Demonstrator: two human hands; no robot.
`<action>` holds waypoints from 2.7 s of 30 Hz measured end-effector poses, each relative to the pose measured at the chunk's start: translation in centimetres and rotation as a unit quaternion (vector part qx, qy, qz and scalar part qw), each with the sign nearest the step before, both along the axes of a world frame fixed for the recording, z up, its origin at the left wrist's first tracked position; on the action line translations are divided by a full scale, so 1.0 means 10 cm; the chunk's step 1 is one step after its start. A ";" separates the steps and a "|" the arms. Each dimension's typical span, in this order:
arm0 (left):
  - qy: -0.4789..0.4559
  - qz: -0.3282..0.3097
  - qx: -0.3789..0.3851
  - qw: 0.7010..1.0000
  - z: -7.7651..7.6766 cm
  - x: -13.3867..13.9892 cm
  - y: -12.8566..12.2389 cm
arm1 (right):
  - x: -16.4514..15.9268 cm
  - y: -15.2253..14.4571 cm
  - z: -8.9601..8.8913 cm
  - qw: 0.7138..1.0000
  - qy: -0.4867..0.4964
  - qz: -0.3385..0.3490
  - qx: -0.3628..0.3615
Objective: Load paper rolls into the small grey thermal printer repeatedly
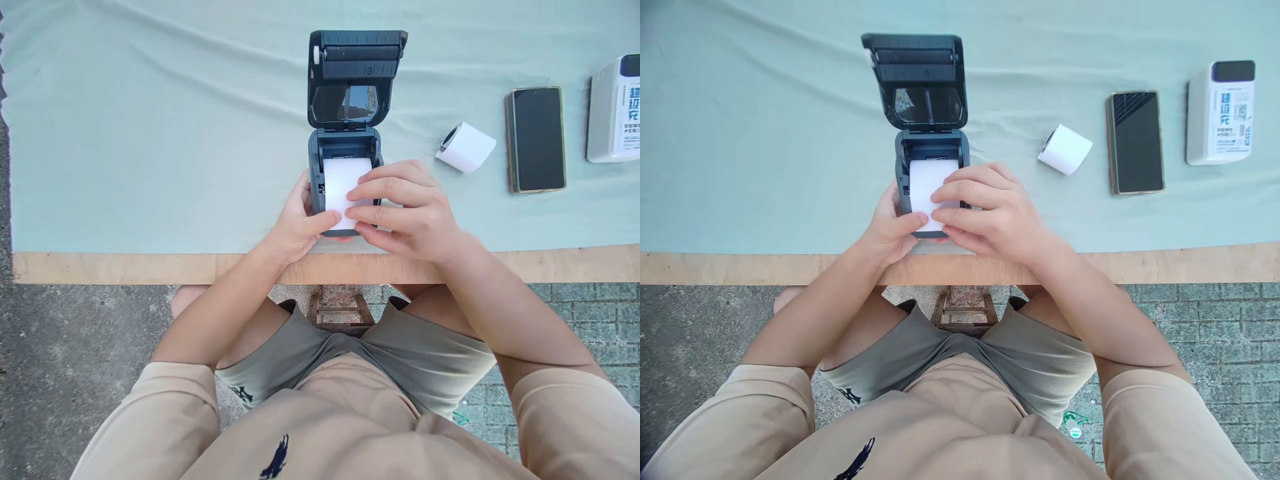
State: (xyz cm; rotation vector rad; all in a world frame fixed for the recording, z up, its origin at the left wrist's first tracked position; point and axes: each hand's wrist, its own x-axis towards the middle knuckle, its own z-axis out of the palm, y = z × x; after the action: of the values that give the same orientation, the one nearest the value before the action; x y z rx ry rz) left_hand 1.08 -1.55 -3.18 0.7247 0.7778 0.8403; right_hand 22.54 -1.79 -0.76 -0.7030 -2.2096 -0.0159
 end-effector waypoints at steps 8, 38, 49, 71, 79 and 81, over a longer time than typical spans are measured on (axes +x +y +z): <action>0.032 -0.031 0.038 0.998 0.00 -0.03 -0.05 | 0.18 0.17 0.24 0.961 0.232 -0.138 -0.066; 0.017 -0.005 -0.009 1.000 0.13 0.02 -0.06 | 0.13 0.13 -0.26 0.893 0.158 0.000 -0.421; 0.039 0.019 0.018 0.999 0.12 0.04 -0.09 | 0.16 0.13 -0.28 0.904 0.156 -0.013 -0.398; 0.003 0.021 -0.075 0.997 0.06 0.05 0.01 | 0.15 0.15 -0.30 0.890 0.160 -0.002 -0.426; -0.008 0.021 -0.066 0.998 0.07 0.06 0.03 | 0.17 0.18 -0.33 0.831 0.189 0.043 -0.522; -0.008 0.023 -0.067 0.997 0.06 0.06 0.04 | 0.18 0.17 -0.30 0.820 0.183 0.053 -0.540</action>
State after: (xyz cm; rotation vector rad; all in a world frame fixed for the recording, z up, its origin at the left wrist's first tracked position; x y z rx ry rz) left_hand 1.67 -1.17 -2.56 0.5821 0.8320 0.8259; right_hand 24.30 -0.07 -3.72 -1.0380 -1.7236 1.4021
